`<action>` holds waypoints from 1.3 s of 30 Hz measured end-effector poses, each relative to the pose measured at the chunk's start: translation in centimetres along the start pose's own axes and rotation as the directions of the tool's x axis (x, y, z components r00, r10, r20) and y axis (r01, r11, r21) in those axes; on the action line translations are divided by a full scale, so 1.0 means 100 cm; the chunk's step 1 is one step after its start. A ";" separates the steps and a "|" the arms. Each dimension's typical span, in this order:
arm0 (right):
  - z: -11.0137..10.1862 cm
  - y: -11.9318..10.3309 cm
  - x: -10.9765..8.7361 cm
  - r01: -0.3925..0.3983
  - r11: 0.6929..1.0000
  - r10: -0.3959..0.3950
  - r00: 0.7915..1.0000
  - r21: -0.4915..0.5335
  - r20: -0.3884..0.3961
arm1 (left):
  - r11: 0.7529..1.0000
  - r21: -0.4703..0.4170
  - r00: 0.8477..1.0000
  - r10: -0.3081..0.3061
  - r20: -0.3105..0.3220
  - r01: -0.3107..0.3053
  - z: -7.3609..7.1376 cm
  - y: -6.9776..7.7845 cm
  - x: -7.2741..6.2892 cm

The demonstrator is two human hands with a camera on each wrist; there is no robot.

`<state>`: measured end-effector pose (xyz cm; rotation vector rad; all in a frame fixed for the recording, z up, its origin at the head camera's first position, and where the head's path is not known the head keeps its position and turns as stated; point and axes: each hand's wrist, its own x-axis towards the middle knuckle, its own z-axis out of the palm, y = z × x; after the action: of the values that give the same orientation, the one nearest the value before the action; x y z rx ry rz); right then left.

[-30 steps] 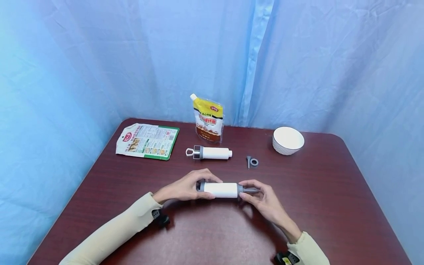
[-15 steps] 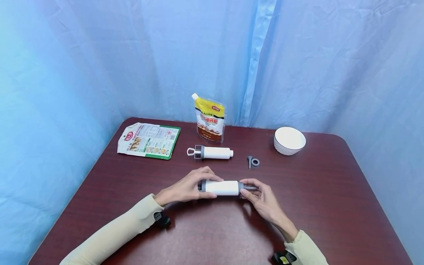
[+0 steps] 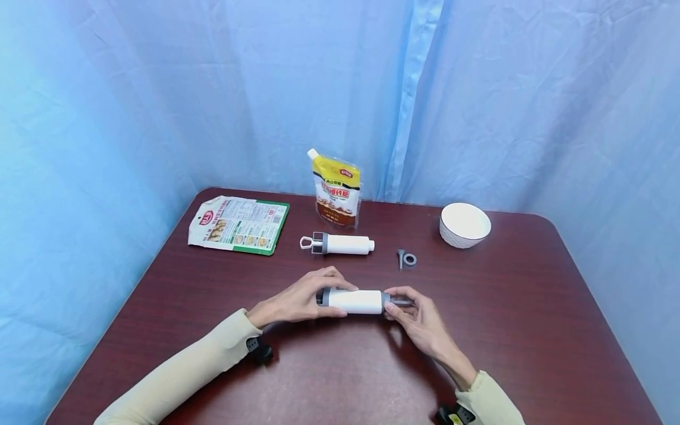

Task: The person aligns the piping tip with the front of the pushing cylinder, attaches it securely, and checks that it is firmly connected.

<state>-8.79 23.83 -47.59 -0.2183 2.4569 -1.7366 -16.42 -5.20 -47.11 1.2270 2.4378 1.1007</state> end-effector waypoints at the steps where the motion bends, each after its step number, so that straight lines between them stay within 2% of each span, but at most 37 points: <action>1: 0.000 0.001 0.000 0.010 1.000 -0.010 1.000 -0.010 0.000 | 1.000 -0.022 1.000 -0.010 0.009 0.011 -0.001 0.000 0.000; 5: -0.002 0.002 0.001 0.034 0.999 -0.034 0.999 -0.023 0.003 | 0.997 -0.075 0.999 -0.030 0.033 0.032 -0.002 -0.002 0.001; 11: -0.001 0.003 0.001 0.022 1.000 -0.022 1.000 -0.008 -0.003 | 0.996 -0.081 0.998 -0.041 0.044 0.045 -0.001 0.000 0.001; 16: 0.001 0.002 0.000 0.006 1.000 -0.006 1.000 0.015 -0.018 | 0.997 -0.074 0.999 -0.025 0.023 0.027 0.000 0.001 0.002; 21: 0.001 0.002 0.001 -0.017 0.999 0.018 0.999 0.050 -0.028 | 0.999 -0.038 1.000 -0.016 0.006 0.016 0.001 0.003 0.002; 26: 0.002 0.004 0.001 -0.055 0.997 0.056 0.998 0.055 -0.029 | 0.999 0.040 1.000 -0.005 -0.009 0.006 0.004 0.004 0.000; 30: 0.003 0.009 0.000 -0.059 0.997 0.059 0.998 0.049 0.001 | 0.998 0.069 1.000 -0.006 0.003 0.006 0.004 0.003 -0.003; 39: -0.002 0.017 0.003 0.009 0.998 -0.014 0.997 0.063 0.078 | 0.998 0.057 1.000 -0.001 0.029 -0.001 0.000 0.002 -0.001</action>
<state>-9.18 24.48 -49.13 -0.2894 2.3472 -1.7716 -16.25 -5.19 -47.01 1.2511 2.4633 1.0125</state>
